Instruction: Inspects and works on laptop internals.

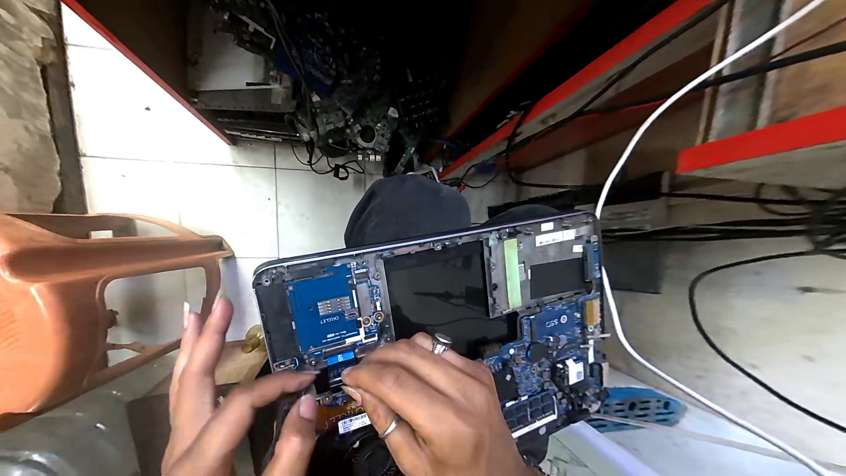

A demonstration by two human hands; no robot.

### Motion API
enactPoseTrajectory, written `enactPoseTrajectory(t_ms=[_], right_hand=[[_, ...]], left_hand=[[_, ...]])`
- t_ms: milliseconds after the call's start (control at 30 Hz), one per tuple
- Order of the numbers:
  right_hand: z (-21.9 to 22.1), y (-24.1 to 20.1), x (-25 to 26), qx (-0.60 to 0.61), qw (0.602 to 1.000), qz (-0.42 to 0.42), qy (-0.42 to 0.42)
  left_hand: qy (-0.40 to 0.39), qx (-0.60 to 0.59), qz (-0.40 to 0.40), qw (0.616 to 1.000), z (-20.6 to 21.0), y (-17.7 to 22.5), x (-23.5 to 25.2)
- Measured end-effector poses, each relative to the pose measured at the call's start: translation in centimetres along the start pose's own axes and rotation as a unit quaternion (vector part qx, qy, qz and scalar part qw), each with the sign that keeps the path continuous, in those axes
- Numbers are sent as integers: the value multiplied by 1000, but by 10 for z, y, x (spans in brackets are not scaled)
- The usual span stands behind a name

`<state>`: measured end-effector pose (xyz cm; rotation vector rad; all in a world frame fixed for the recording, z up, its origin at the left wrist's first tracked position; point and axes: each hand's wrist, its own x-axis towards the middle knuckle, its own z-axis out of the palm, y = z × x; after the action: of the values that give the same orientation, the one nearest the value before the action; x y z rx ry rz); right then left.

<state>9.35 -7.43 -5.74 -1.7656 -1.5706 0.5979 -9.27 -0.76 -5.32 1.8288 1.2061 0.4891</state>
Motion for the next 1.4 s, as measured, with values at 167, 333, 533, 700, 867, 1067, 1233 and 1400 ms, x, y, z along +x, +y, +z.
enactPoseTrajectory(t_ms=[167,333,533,700,867,1067,1233,1400], right_hand=[[2,5,-7,-38,999,-20,0],[4,9,-8,-14,1000,-17,3],[3,9,-8,-2,1000,-18,-10],[-1,9,-8,8,1000,-20,-17],[1,9,-5,7,1000,-11,-10],[-1,5,2,-13,999,19,-32],[0,3,4,-37,998,29,-40],[1,1,6,-52,997,32,-44]], left_hand=[[-4,1,38,999,-1,-7,4],[-27,11,88,996,2,-13,10],[-5,-8,84,996,8,-12,7],[35,-6,83,996,17,-13,3],[63,-57,35,996,19,-12,1],[67,-153,-29,986,18,-8,3],[39,-186,-42,981,19,-6,10],[52,-163,-32,985,20,-7,12]])
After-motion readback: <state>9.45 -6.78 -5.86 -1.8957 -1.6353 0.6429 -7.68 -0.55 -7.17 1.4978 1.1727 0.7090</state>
